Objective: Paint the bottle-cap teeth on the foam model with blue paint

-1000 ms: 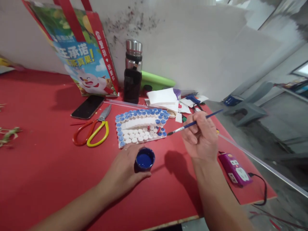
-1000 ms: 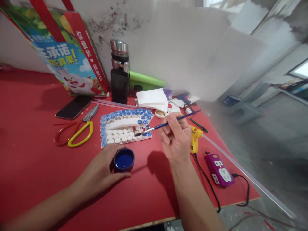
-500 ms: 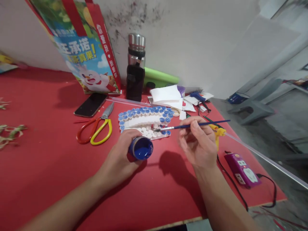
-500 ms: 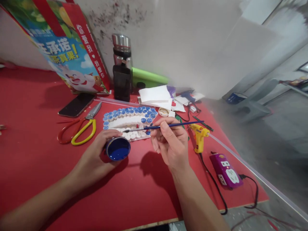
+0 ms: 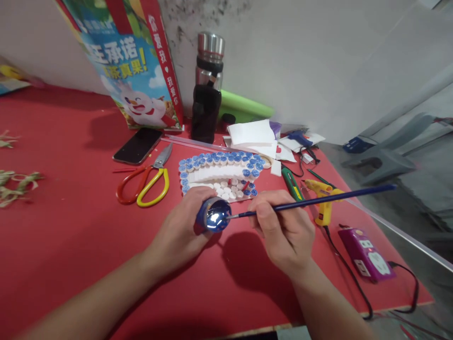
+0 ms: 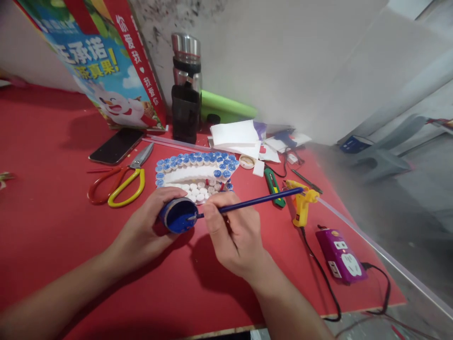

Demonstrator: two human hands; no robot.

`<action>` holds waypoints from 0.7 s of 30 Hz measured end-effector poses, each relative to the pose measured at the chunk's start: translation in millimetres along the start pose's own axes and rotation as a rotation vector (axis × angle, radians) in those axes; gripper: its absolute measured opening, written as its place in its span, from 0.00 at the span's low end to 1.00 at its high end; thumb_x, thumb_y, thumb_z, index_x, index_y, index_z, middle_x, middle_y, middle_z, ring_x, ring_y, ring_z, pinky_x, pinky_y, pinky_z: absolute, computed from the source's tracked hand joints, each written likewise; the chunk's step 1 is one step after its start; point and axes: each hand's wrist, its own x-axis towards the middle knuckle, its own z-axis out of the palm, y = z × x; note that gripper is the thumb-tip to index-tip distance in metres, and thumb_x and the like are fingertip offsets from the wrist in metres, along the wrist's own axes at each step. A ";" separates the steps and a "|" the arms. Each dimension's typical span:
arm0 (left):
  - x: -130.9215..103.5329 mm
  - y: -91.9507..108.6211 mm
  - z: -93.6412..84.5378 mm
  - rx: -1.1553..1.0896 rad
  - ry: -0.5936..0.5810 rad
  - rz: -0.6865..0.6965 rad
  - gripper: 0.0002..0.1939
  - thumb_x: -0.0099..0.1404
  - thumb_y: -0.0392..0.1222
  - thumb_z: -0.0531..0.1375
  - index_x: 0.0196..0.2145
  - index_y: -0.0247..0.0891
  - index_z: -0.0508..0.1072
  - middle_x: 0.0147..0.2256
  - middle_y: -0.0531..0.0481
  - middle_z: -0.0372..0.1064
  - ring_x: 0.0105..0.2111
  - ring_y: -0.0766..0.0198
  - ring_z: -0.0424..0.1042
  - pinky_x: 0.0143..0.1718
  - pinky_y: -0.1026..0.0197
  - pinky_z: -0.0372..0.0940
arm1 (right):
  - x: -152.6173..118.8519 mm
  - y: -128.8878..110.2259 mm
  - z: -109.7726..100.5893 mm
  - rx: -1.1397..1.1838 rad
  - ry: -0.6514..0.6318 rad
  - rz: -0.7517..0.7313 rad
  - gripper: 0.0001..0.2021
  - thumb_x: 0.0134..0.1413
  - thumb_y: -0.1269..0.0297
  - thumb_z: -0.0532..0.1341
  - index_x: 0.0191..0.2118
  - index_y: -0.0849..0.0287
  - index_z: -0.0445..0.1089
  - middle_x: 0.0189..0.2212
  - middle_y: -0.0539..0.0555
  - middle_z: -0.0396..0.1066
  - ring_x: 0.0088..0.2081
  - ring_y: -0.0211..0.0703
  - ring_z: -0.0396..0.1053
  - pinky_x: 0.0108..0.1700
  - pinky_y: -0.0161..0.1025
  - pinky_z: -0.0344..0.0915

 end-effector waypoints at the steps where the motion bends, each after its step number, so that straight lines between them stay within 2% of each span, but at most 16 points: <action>1: 0.0 0.6 0.3 0.001 -0.004 -0.002 0.24 0.70 0.35 0.64 0.61 0.45 0.63 0.57 0.43 0.69 0.58 0.51 0.72 0.59 0.49 0.70 | 1.3 -0.7 0.2 -0.027 -0.026 -0.018 0.05 0.72 0.69 0.60 0.42 0.55 0.72 0.31 0.48 0.72 0.27 0.34 0.68 0.32 0.35 0.66; 5: -0.4 1.6 1.1 -0.003 -0.008 -0.004 0.24 0.70 0.35 0.64 0.61 0.45 0.63 0.56 0.42 0.70 0.57 0.50 0.73 0.57 0.49 0.71 | 7.1 -2.6 1.7 -0.103 -0.087 -0.070 0.06 0.72 0.70 0.59 0.40 0.55 0.70 0.28 0.46 0.72 0.25 0.32 0.67 0.31 0.33 0.64; 11: -1.0 0.5 1.0 -0.004 -0.012 0.005 0.25 0.69 0.35 0.64 0.61 0.45 0.63 0.57 0.42 0.70 0.58 0.49 0.73 0.57 0.48 0.71 | 8.2 -0.7 5.2 -0.146 -0.103 -0.067 0.07 0.73 0.68 0.58 0.39 0.54 0.69 0.25 0.45 0.71 0.21 0.33 0.65 0.25 0.34 0.59; 21: -0.6 0.8 0.3 -0.006 -0.025 0.008 0.25 0.69 0.34 0.63 0.61 0.46 0.62 0.58 0.40 0.70 0.59 0.47 0.72 0.57 0.45 0.72 | 10.3 -0.2 8.8 -0.128 -0.123 -0.068 0.08 0.73 0.69 0.57 0.38 0.54 0.69 0.24 0.45 0.72 0.22 0.33 0.67 0.26 0.32 0.60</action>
